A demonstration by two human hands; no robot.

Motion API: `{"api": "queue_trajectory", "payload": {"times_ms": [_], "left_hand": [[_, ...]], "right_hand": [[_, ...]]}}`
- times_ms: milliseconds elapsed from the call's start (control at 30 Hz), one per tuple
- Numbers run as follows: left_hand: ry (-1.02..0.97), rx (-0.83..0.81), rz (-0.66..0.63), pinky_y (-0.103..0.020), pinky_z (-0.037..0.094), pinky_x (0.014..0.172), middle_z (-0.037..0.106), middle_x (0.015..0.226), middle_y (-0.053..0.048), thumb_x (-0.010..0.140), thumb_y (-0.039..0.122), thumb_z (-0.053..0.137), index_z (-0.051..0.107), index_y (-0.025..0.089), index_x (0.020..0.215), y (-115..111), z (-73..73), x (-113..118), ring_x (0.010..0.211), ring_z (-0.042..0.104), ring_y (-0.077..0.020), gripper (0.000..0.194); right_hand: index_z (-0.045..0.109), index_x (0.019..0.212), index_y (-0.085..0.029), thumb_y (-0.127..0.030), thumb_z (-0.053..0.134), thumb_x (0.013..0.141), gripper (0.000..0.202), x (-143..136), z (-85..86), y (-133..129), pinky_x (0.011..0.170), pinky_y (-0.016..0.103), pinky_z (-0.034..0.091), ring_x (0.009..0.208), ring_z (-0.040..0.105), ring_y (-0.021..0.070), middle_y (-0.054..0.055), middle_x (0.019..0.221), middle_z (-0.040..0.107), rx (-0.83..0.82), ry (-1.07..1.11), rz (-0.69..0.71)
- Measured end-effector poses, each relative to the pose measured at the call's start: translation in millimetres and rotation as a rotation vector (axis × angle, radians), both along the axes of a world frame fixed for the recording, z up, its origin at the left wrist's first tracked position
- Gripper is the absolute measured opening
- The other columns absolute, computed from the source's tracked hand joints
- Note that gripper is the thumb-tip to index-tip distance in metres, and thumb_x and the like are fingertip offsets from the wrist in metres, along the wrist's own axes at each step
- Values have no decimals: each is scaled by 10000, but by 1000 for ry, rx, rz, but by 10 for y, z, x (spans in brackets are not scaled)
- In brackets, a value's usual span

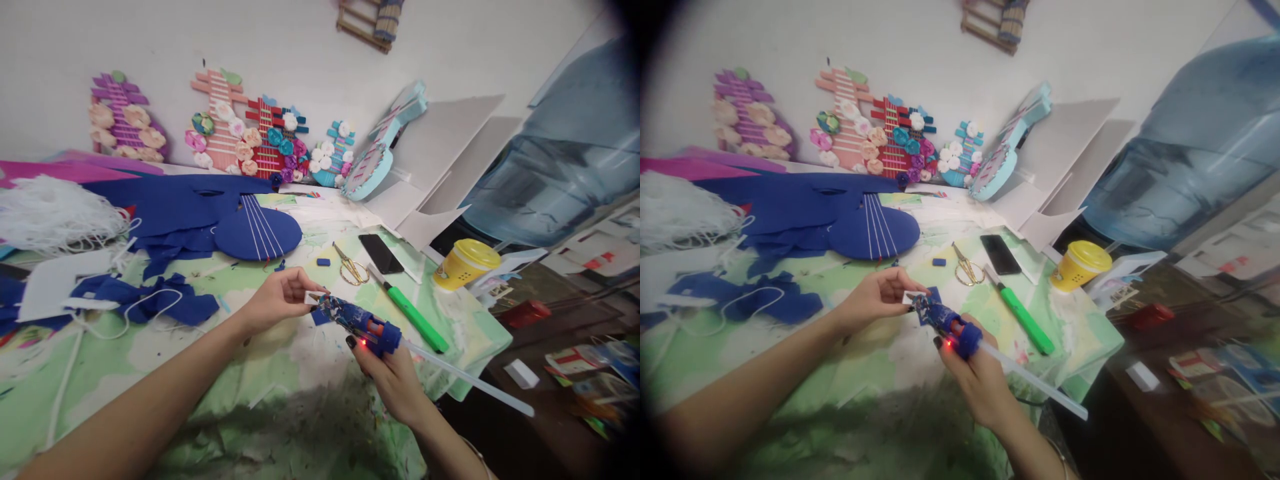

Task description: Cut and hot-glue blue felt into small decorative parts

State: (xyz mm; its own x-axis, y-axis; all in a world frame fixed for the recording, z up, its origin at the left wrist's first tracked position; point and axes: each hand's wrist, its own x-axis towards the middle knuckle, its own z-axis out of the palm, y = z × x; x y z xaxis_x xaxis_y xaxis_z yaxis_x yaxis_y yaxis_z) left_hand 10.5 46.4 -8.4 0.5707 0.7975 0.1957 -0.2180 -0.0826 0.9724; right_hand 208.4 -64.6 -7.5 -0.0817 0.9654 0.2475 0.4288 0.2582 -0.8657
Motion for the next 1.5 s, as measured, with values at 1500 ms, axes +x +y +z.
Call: {"api": "queue_trajectory", "payload": {"times_ms": [1500], "left_hand": [[92, 96, 121, -284, 466, 713, 633, 821, -25, 626, 173, 747, 587, 138, 738, 3, 45, -2, 763, 596, -131, 199]], "right_hand": [[461, 727, -192, -299, 513, 875, 189, 109, -12, -95, 452, 212, 290, 508, 337, 86, -43, 607, 399, -3, -17, -45]]}}
